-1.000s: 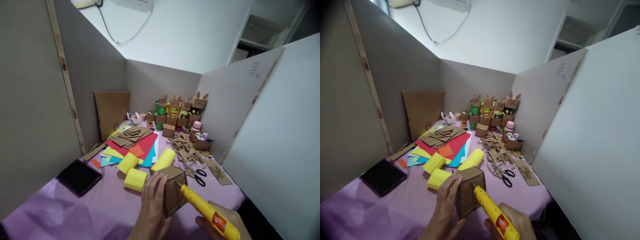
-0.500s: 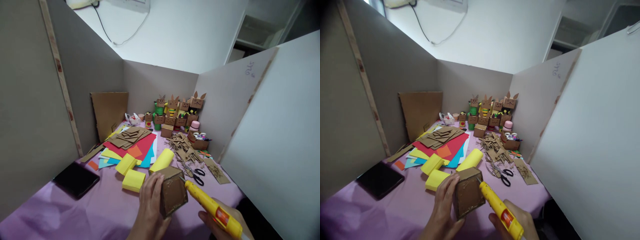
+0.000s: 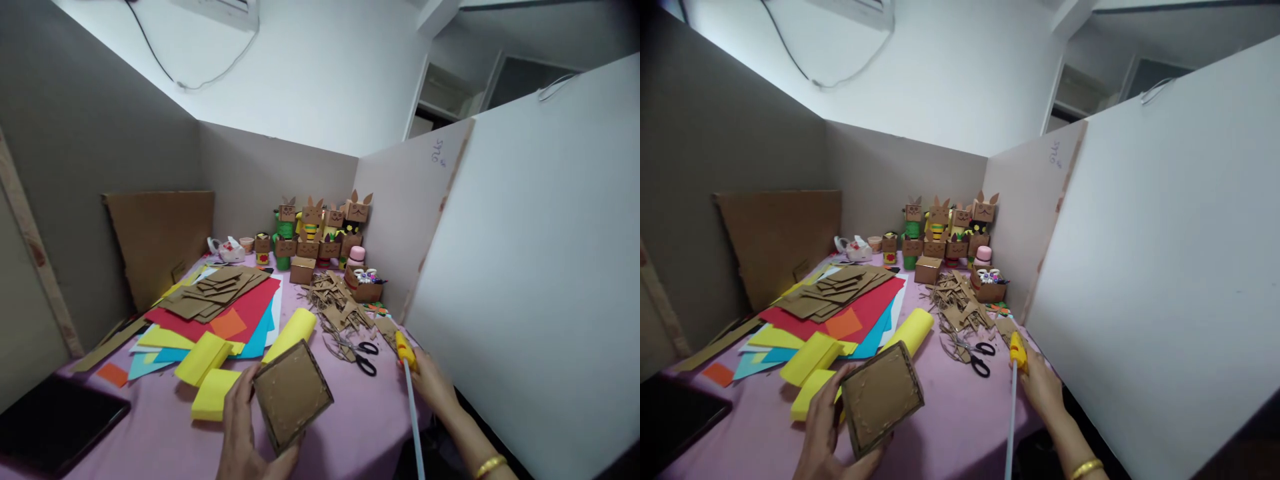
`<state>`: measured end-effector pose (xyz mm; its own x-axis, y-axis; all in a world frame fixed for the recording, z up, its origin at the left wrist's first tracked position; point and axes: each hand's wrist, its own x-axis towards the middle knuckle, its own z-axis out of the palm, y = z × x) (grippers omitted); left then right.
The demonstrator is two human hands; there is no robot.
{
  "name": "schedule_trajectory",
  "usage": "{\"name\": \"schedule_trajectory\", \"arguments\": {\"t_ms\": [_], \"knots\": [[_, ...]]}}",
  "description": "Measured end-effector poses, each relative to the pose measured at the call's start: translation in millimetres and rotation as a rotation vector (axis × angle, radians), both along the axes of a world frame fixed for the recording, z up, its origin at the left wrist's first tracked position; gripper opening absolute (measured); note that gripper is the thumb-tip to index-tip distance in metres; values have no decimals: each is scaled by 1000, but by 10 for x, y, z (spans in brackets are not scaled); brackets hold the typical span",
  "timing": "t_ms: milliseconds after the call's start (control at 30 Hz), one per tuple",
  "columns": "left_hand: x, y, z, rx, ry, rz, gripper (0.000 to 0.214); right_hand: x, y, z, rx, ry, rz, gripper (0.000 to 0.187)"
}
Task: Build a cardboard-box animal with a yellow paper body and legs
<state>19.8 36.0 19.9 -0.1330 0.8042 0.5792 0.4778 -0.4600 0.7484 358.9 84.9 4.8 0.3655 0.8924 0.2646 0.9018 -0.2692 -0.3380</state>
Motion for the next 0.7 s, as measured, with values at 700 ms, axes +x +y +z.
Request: {"name": "schedule_trajectory", "arguments": {"t_ms": [700], "knots": [[214, 131, -136, -434, -729, -570, 119, -479, -193, -40, 25, 605, 751, 110]]}}
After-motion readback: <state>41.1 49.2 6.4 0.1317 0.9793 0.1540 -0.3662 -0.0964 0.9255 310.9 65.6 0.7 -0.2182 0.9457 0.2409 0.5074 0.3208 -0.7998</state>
